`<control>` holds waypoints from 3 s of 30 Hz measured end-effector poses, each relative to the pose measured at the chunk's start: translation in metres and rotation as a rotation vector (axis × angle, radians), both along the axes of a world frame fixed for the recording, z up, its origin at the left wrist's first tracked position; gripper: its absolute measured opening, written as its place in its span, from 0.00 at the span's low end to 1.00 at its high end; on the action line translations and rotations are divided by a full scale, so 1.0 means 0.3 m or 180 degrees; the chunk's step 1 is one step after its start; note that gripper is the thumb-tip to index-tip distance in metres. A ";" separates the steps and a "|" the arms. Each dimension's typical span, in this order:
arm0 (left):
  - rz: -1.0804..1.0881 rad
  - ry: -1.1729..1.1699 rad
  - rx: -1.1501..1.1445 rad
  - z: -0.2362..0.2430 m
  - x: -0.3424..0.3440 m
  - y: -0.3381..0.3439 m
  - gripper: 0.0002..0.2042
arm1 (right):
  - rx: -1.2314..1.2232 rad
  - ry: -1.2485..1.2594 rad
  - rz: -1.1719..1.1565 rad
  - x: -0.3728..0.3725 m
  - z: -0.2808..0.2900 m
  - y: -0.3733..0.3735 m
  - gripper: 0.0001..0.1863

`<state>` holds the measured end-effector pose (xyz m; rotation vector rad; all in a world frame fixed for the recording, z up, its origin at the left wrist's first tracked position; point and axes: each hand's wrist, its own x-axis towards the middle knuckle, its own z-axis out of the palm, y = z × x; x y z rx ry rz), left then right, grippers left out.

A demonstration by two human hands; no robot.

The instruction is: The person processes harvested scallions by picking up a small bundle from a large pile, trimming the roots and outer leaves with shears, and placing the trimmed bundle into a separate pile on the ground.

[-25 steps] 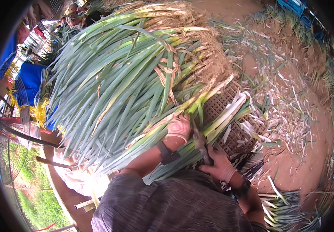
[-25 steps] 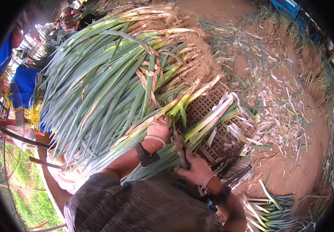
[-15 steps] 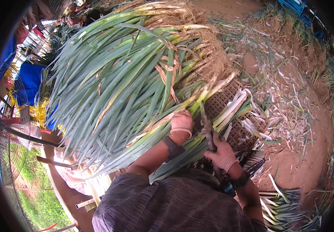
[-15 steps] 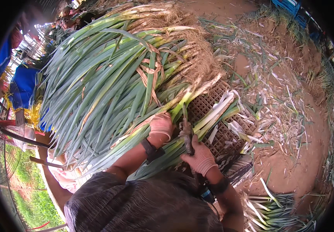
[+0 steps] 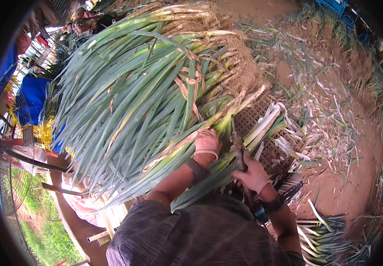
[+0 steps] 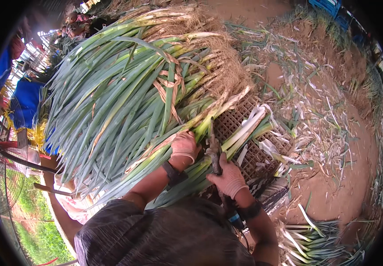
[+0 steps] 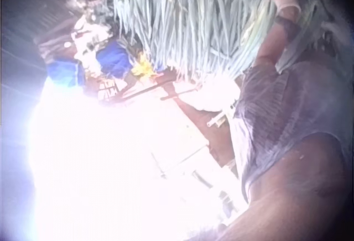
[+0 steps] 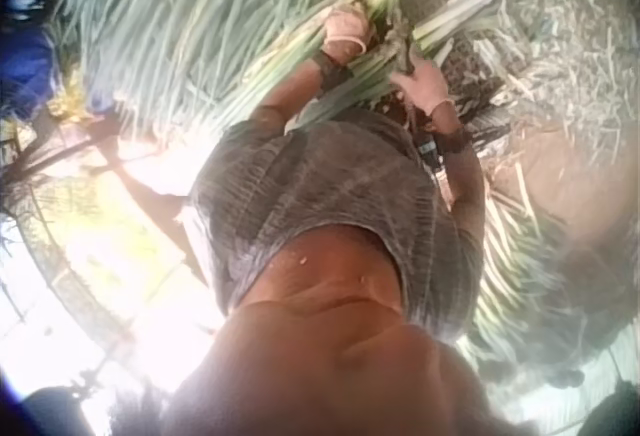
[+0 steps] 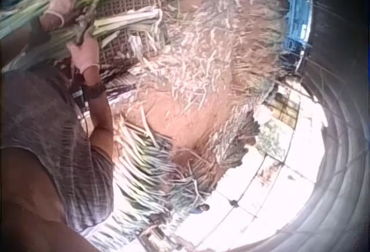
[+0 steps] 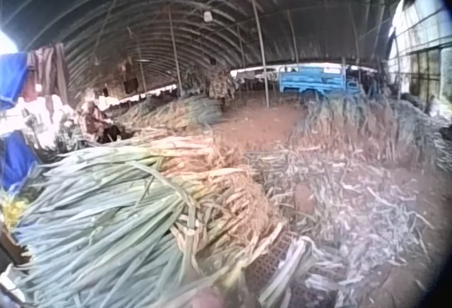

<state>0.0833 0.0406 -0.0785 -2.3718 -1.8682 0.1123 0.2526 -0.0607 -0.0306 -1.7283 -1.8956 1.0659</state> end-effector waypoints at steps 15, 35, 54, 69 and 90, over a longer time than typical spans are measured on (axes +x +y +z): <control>0.0034 -0.0026 0.0464 -0.099 0.013 0.030 0.19 | -0.0274 -0.0449 -0.0832 0.029 0.032 0.365 0.47; 0.0009 -0.1263 -0.0997 0.267 0.035 0.016 0.22 | -0.0197 0.0213 -0.1197 0.254 -0.047 0.123 0.48; -0.0565 -0.0588 -0.2171 0.005 0.073 0.008 0.20 | -0.0427 -0.0191 -0.1887 0.219 -0.172 0.283 0.31; -0.1113 -0.1541 -0.0285 -0.035 -0.149 0.040 0.19 | -0.0358 0.0112 0.0328 -0.034 0.016 -0.027 0.50; -0.0673 -0.4789 -0.2975 0.484 0.548 0.730 0.12 | -0.0167 0.0706 0.0090 -0.055 0.005 -0.101 0.44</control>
